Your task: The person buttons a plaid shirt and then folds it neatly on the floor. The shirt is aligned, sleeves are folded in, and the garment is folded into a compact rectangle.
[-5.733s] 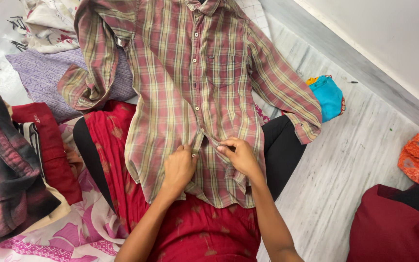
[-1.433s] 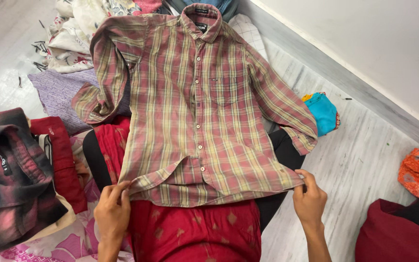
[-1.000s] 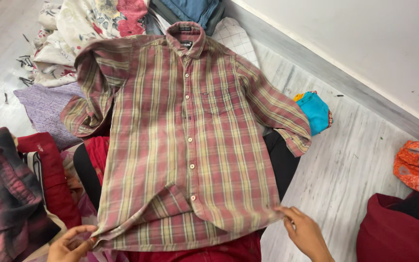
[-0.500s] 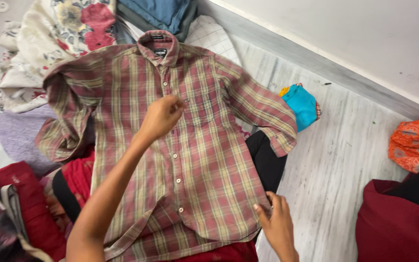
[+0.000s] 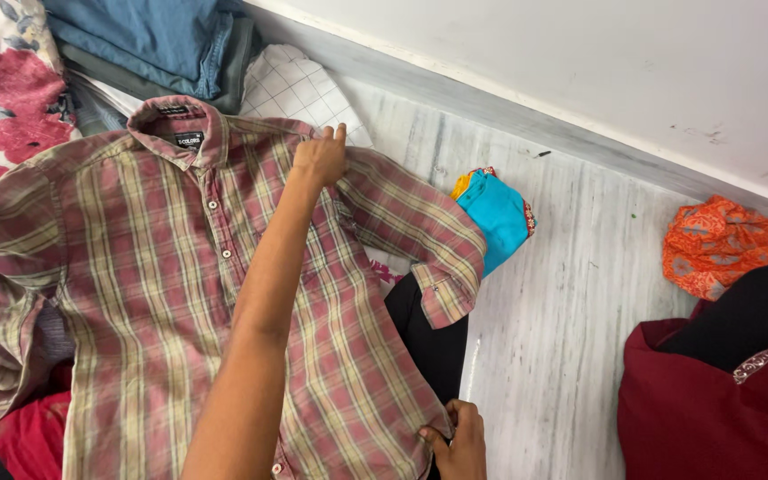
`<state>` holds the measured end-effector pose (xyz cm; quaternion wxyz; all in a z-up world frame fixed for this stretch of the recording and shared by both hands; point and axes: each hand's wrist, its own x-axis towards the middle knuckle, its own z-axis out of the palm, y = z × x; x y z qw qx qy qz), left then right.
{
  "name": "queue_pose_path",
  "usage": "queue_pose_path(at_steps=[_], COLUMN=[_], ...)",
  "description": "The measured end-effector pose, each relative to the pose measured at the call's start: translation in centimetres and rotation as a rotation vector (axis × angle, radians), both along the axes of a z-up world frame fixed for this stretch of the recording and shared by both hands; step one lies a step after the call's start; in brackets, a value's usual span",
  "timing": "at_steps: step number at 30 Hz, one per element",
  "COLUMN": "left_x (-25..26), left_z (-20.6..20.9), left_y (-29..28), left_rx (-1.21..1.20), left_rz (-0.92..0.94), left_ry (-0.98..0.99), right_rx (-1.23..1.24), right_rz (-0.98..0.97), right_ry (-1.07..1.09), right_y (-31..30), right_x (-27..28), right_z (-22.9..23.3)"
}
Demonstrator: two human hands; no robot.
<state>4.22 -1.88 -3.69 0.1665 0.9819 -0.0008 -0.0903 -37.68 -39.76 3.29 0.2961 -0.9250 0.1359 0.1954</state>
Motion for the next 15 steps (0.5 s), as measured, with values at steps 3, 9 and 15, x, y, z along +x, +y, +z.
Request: queue_pose_path(at_steps=[3, 9, 15], left_x=[-0.6, -6.3, -20.8], left_z=[1.5, 10.6, 26.0], left_y=[1.5, 11.5, 24.3], left_rx=[0.102, -0.460, -1.114], left_rz=[-0.052, 0.199, 0.361], left_ry=[-0.067, -0.481, -0.560], right_rx=[-0.011, 0.072, 0.559], right_rz=[0.072, 0.031, -0.133], right_ry=[-0.011, -0.015, -0.301], right_y=[0.3, 0.3, -1.7], right_x=[1.1, 0.5, 2.9], right_z=[0.3, 2.5, 6.5])
